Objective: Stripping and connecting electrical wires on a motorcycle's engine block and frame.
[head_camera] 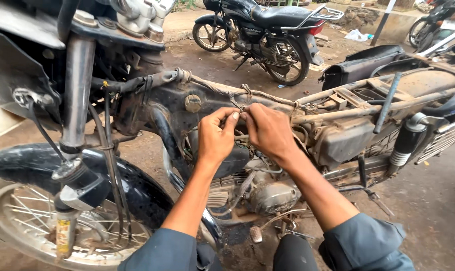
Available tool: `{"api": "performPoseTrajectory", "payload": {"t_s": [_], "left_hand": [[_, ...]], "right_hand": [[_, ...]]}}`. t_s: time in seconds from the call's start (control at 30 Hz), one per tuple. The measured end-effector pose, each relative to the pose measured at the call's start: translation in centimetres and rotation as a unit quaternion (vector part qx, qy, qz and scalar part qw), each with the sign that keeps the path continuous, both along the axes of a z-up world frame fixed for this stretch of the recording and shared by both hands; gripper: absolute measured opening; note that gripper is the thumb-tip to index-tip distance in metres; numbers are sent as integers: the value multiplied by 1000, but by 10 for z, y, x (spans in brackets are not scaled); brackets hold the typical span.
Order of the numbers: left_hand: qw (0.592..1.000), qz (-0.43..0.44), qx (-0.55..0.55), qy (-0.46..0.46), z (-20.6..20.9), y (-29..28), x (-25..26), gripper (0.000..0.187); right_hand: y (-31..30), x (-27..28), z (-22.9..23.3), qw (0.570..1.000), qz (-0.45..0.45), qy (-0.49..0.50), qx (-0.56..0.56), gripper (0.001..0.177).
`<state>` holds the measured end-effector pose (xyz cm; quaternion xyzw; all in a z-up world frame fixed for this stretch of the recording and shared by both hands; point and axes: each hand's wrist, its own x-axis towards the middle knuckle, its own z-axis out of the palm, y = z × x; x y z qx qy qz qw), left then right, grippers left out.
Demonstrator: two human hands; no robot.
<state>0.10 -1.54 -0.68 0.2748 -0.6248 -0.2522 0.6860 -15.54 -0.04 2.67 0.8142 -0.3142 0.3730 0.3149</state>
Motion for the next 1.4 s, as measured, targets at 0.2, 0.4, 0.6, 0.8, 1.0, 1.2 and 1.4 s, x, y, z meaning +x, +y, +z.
{"api": "performPoseTrajectory", "payload": {"t_s": [0.2,0.4,0.6,0.8,1.0,1.2,1.4], "left_hand": [[999,18,26,-27,6,5,-1,14],[999,23,46,-8,1,4,-3,14],[999,18,39,4,-1,-2,-4,14],[999,21,46,-2,4,1,0,14],[999,24,22,-9,-1,5,-1,13],[998,28,-42,-23,1,-2,-12,14],[999,40,30,-11,-3,2,-3,12]], "right_hand": [[-19,6,-17,773,130,-441,437,28],[6,-2,-9,585,198,-556,556,35],[16,-2,-3,980,78,-180,33,24],[8,14,-8,987,63,-140,-53,18],[-7,17,-27,986,-30,-165,13,9],[17,0,10,643,91,-511,563,26],[22,0,0,988,27,-148,36,28]]}}
